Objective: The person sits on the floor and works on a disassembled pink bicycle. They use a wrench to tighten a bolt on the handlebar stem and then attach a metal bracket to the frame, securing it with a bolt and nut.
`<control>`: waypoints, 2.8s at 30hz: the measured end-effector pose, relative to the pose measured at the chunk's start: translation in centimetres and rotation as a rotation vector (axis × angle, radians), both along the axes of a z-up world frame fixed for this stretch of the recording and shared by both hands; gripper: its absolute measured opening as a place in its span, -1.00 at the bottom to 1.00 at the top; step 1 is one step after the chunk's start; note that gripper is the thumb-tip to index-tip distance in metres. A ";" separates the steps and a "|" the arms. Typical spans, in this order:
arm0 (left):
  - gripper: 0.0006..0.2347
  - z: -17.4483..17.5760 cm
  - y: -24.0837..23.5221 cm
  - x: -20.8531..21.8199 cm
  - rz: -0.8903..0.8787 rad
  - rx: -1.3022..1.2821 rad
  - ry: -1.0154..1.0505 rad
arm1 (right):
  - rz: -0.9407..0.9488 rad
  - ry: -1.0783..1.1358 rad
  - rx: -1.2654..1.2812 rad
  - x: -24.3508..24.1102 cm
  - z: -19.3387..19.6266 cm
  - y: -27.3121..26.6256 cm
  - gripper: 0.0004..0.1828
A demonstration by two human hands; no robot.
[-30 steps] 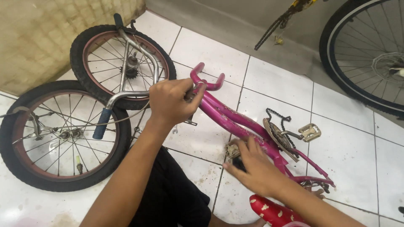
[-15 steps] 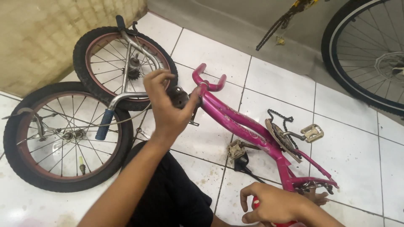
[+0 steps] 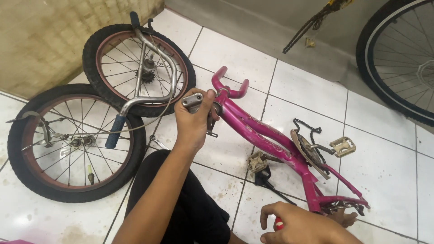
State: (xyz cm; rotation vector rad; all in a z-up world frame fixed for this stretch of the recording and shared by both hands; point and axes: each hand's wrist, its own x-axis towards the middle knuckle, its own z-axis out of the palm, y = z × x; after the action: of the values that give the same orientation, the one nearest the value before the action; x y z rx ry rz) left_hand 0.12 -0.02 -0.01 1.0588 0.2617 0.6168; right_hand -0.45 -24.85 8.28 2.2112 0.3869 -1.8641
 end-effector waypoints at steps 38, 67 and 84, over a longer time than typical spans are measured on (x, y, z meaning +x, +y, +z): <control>-0.78 2.6 2.0 -0.8 -0.057 0.669 0.042 | 0.049 -0.085 0.216 -0.7 -3.2 -1.5 -0.84; -0.60 -4.1 -7.6 -1.6 0.083 0.411 -0.045 | 0.087 -0.539 0.097 2.6 -8.0 -12.1 -0.75; -0.03 -3.7 -3.6 -0.4 -0.325 0.180 0.302 | -0.298 -0.983 0.735 14.9 -7.7 5.3 -0.50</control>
State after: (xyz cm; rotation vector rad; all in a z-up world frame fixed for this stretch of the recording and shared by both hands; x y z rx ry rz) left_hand -0.30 -3.67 -3.71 1.3364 0.2923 0.1881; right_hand 14.49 -19.54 0.60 3.4498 0.6069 -0.4932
